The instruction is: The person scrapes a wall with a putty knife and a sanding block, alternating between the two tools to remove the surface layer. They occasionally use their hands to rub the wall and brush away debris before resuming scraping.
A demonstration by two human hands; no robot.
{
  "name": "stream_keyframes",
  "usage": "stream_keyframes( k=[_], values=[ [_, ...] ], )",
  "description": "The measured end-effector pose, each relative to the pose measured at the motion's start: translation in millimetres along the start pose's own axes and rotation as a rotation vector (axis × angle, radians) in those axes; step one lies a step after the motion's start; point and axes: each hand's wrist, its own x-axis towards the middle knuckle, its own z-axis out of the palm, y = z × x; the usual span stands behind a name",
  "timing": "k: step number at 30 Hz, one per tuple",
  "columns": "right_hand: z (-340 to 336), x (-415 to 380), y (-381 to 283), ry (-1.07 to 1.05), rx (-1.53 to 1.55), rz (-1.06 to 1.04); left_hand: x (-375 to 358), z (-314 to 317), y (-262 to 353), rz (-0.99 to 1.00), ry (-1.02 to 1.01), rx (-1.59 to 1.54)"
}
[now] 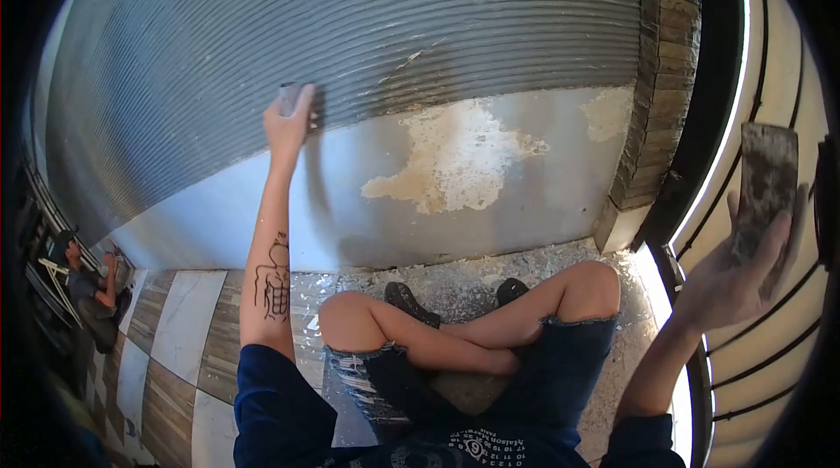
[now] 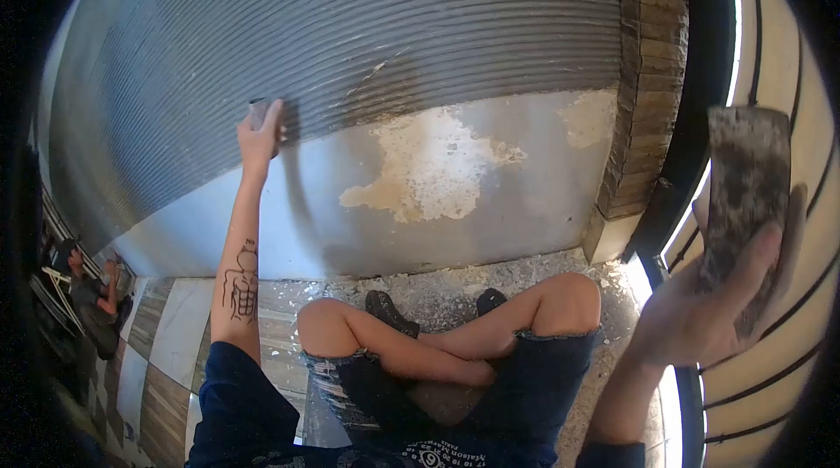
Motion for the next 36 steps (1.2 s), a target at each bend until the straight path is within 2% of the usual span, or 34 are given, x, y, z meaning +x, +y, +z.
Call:
stream_keyframes(
  k=[2, 4, 5, 6, 8, 9, 10, 11, 13, 14, 17, 19, 21, 23, 24, 25, 26, 28, 30, 31, 33, 35, 36],
  values=[
    [27.4, 12.7, -40.1, 0.198, 0.971, 0.784, -33.7, 5.6, 34.9, 0.128, -0.232, -0.108],
    [55.1, 26.4, -93.3, -0.025, 1.039, 0.729, -66.1, -1.6, 64.4, 0.278, -0.511, -0.048],
    [78.4, 25.0, -120.1, -0.055, 1.200, 0.604, -84.0, -5.5, 80.4, 0.445, -0.566, -0.061],
    [116.9, 18.2, -142.8, 0.005, 1.209, 0.345, -100.4, -9.9, 94.3, 0.610, -0.617, -0.071],
    [167.5, 8.0, -193.3, 0.002, 1.174, 0.055, -126.7, -24.4, 109.8, 0.479, -0.780, 0.090],
    [179.8, -0.3, -211.7, -0.135, 1.194, 0.025, -136.0, -30.1, 106.7, 0.458, -0.755, 0.091],
    [186.2, -6.9, -228.4, -0.273, 1.207, -0.011, -144.3, -36.1, 102.8, 0.535, -0.737, 0.037],
    [190.8, -14.1, -241.0, -0.280, 1.232, -0.031, -151.3, -42.4, 98.5, 0.615, -0.718, -0.013],
    [194.6, -20.7, -258.3, -0.399, 1.166, -0.170, -164.1, -52.1, 83.5, 0.586, -0.648, -0.083],
    [197.2, -23.4, -264.2, -0.401, 1.181, -0.192, -165.8, -55.5, 75.4, 0.577, -0.603, -0.155],
    [197.2, -25.8, -274.3, -0.459, 1.168, -0.249, -161.4, -67.1, 54.3, 0.578, -0.539, -0.099],
    [196.2, -24.3, -274.5, -0.589, 1.211, -0.277, -154.7, -69.9, 43.0, 0.522, -0.535, -0.084],
    [192.7, -21.3, -264.7, -0.610, 1.173, -0.301, -149.3, -65.0, 27.6, 0.482, -0.537, -0.081],
    [201.5, -9.7, -248.7, -0.624, 1.128, -0.330, -148.0, -49.5, 0.5, 0.323, -0.462, -0.089],
    [210.0, 0.0, -236.0, -0.587, 1.174, -0.236, -146.8, -42.5, -9.2, 0.324, -0.454, -0.106],
    [212.7, 6.5, -226.1, -0.560, 1.217, -0.135, -148.7, -35.7, -18.7, 0.204, -0.493, -0.097],
    [212.4, 9.3, -217.0, -0.572, 1.204, -0.141, -151.7, -27.2, -28.4, 0.083, -0.538, -0.086],
    [205.1, 10.8, -200.3, -0.922, 1.227, 0.118, -160.2, -4.1, -49.3, 0.072, -0.572, -0.073],
    [201.6, -14.8, -200.3, -1.079, 1.240, 0.147, -170.5, 28.7, -76.3, 0.073, -0.600, -0.063],
    [201.9, -33.1, -200.8, -1.180, 1.257, 0.166, -178.6, 49.0, -94.0, 0.135, -0.607, -0.013],
    [207.9, -61.9, -201.8, -1.038, 1.108, -0.172, -187.6, 73.9, -110.9, 0.199, -0.622, 0.024],
    [218.4, -65.0, -200.9, -1.068, 1.065, -0.133, -193.8, 90.1, -121.9, 0.100, -0.776, 0.050],
    [221.4, -62.0, -202.1, -1.090, 1.040, -0.096, -199.8, 94.9, -129.0, 0.101, -0.784, 0.038]
  ],
)
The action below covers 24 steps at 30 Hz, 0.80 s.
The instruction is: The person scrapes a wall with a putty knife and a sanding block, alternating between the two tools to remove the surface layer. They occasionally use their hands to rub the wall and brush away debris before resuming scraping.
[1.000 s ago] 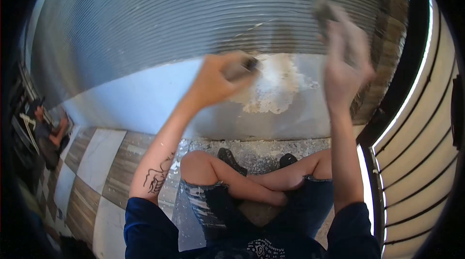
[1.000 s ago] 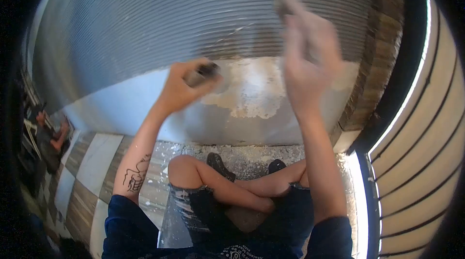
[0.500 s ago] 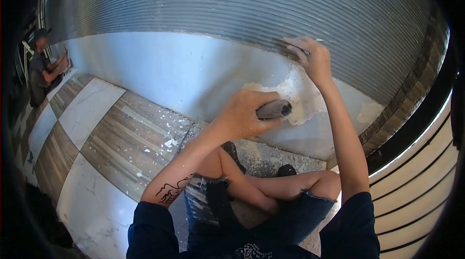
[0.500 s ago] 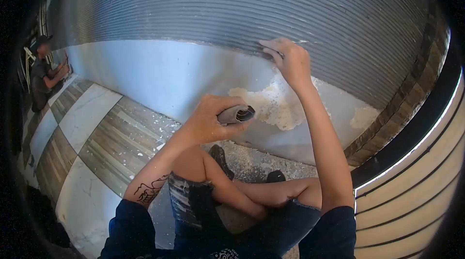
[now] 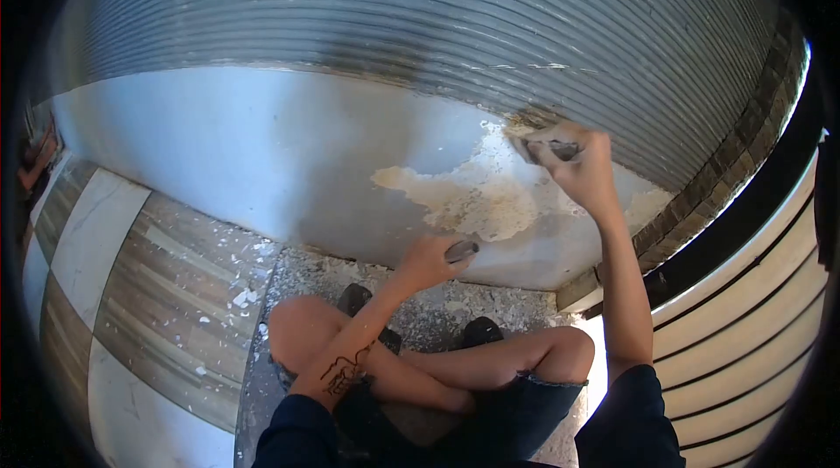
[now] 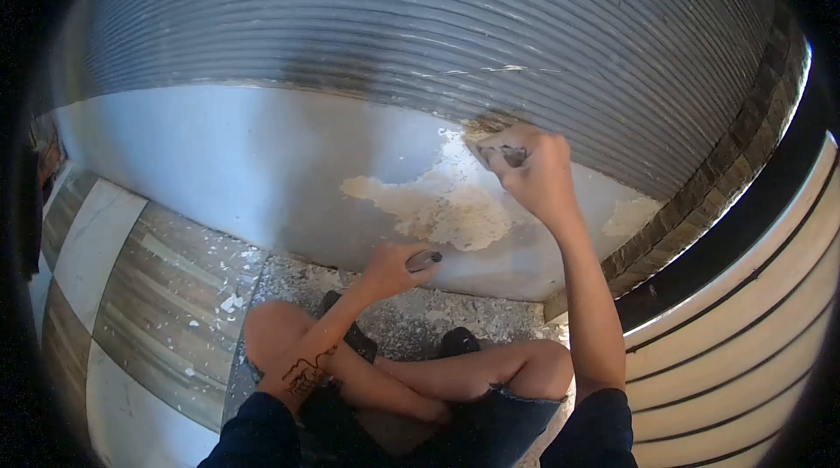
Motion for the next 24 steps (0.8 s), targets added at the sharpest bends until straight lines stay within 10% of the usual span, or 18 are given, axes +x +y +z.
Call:
stream_keyframes(
  k=[8, 24],
  values=[
    [25.6, 22.3, -6.6, -0.142, -0.113, -0.132, -14.9, -5.9, -25.4, -0.325, 0.068, -0.213],
    [16.5, 16.2, -18.4, -0.126, -0.252, -0.116, -17.4, -7.6, -22.9, -0.247, 0.319, -0.224]
  ],
)
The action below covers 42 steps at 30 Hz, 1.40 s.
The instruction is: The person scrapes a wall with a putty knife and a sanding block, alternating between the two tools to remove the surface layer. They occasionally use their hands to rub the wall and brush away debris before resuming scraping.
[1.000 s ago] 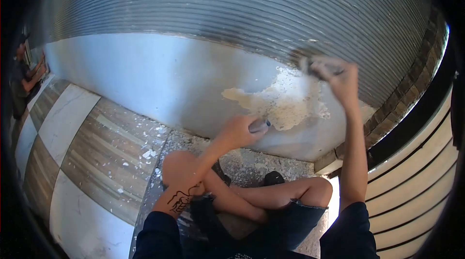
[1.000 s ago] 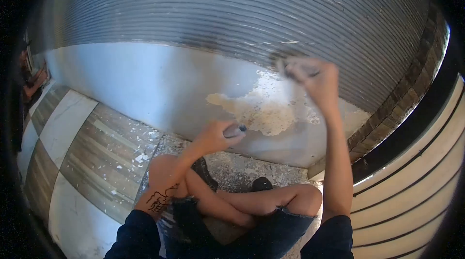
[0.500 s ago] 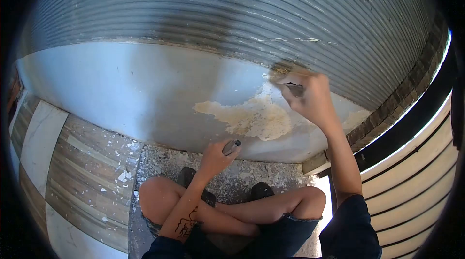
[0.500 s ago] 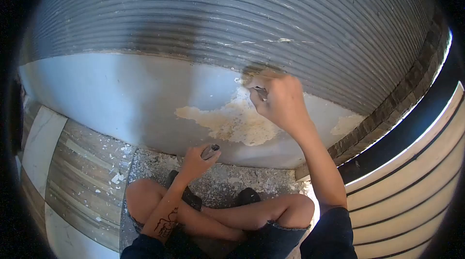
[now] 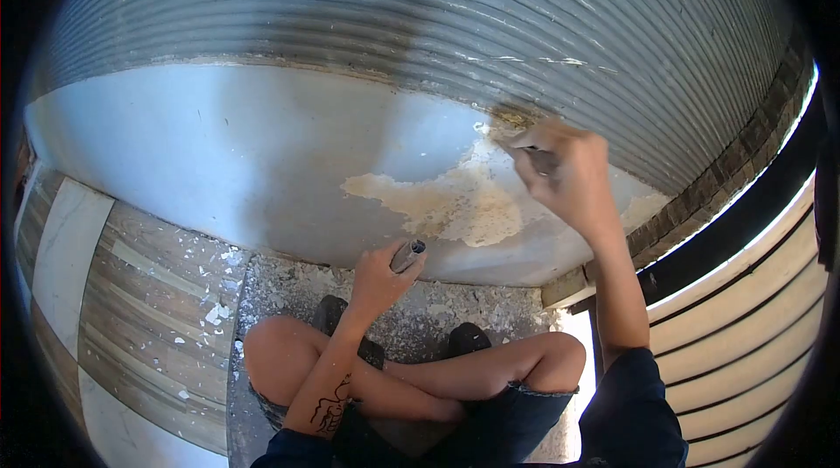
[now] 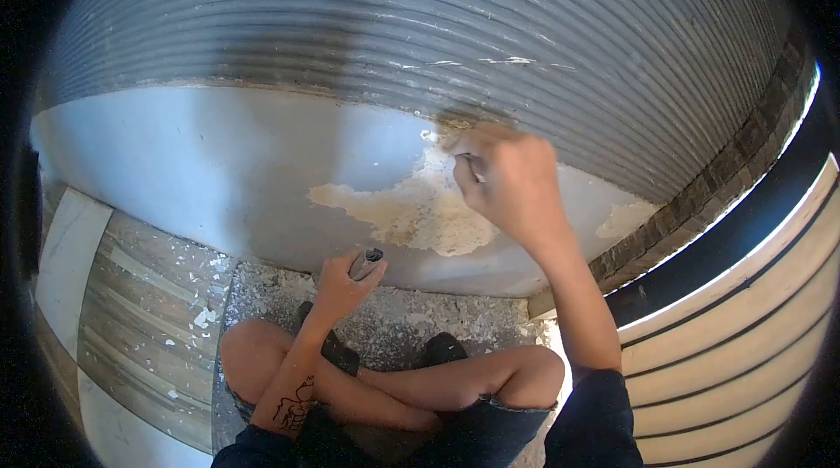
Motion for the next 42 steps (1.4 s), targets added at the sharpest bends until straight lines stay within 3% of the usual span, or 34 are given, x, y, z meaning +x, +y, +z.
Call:
stream_keyframes(
  k=[3, 5, 7, 10, 14, 20, 22, 24, 26, 28, 30, 34, 38, 42],
  values=[
    [-0.6, -0.4, -3.4, 0.135, 0.148, -0.015, 3.2, -0.5, 2.5, 0.047, 0.021, 0.003],
    [21.5, -2.4, 6.2, 0.048, 0.132, -0.039, 4.0, -5.6, 7.2, -0.069, -0.100, 0.007],
    [23.3, -0.4, 0.9, -0.060, 0.107, -0.002, 1.8, -6.6, 10.0, -0.067, -0.069, 0.018],
    [-1.4, 0.7, -14.5, 0.093, 0.102, 0.046, 3.1, -7.1, 5.5, -0.054, -0.025, 0.025],
    [13.6, 1.2, -1.2, 0.009, 0.041, 0.016, 2.2, -4.0, -0.8, -0.001, -0.010, 0.038],
    [13.6, -5.3, -3.9, 0.134, 0.183, 0.073, 3.9, -4.5, 1.2, -0.039, -0.045, 0.010],
    [39.7, -2.7, -4.5, -0.028, 0.083, 0.014, 0.9, -0.9, -1.3, -0.004, 0.012, 0.011],
    [24.8, -8.4, -11.5, 0.028, 0.059, -0.043, 1.5, -4.7, -1.2, 0.020, 0.082, 0.002],
    [13.5, -9.9, -16.1, 0.200, 0.169, 0.080, 5.6, -13.5, 8.6, -0.126, -0.101, 0.039],
    [22.0, -10.9, -13.8, 0.190, 0.209, 0.101, 5.5, -7.8, 3.2, -0.084, -0.060, 0.054],
    [36.2, -12.4, -4.9, -0.060, -0.026, 0.056, 4.4, -6.3, 1.5, -0.043, -0.018, 0.073],
    [22.7, -19.3, -13.4, 0.197, 0.209, 0.076, 4.6, -7.3, 2.7, -0.070, -0.041, 0.007],
    [43.3, -19.0, -8.6, 0.013, 0.050, 0.101, 2.5, 0.0, -1.6, 0.013, 0.038, 0.029],
    [34.3, -23.5, -10.7, 0.253, 0.263, 0.135, 2.1, -4.3, 4.6, -0.077, -0.024, 0.029]
  ],
)
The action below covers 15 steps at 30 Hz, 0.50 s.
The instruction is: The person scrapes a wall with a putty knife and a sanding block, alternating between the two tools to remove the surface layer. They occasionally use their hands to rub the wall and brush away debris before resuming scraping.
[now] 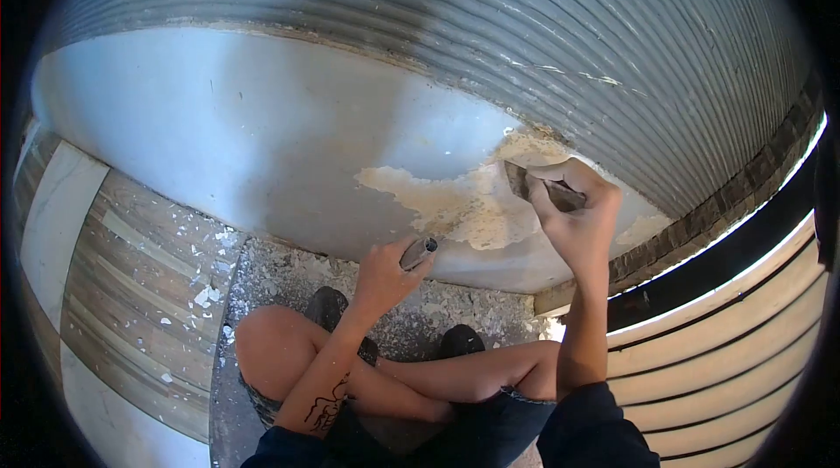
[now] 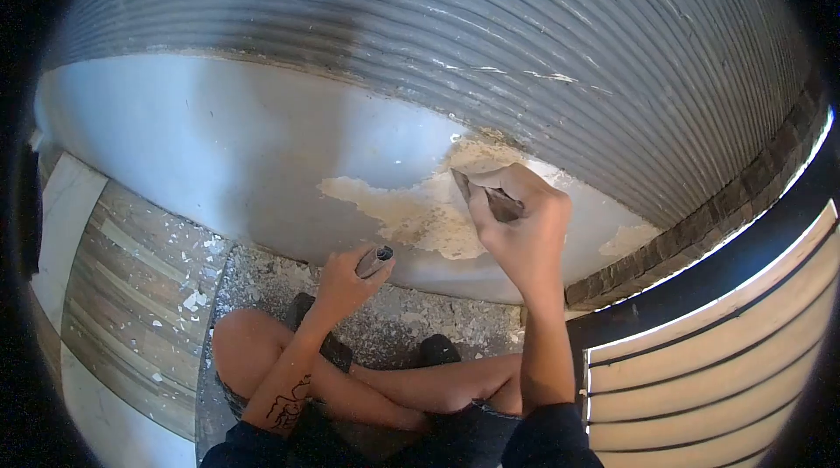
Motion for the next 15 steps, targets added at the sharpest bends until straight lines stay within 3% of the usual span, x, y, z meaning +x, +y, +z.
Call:
stream_keyframes(
  k=[1, 5, 9, 11, 13, 15],
  values=[
    [6.3, 0.7, -9.8, -0.033, 0.034, 0.103, 1.0, 2.8, -5.5, 0.034, 0.031, 0.016],
    [15.8, -5.2, -0.2, -0.142, -0.197, 0.041, 0.1, 5.5, -9.6, 0.111, 0.045, -0.012],
    [15.9, -11.4, 0.3, 0.074, 0.053, 0.092, 1.0, -0.8, -1.4, -0.002, 0.000, 0.003],
    [23.6, -14.4, 8.4, 0.009, -0.024, 0.079, 1.2, 3.2, -4.5, 0.090, 0.069, 0.005],
    [22.1, -16.6, 11.8, -0.105, -0.166, 0.041, -0.2, 2.9, -2.6, 0.055, 0.016, -0.011],
    [14.0, -16.2, 0.1, -0.017, -0.059, 0.068, 0.0, 2.0, -3.7, 0.021, -0.018, -0.025]
  ],
)
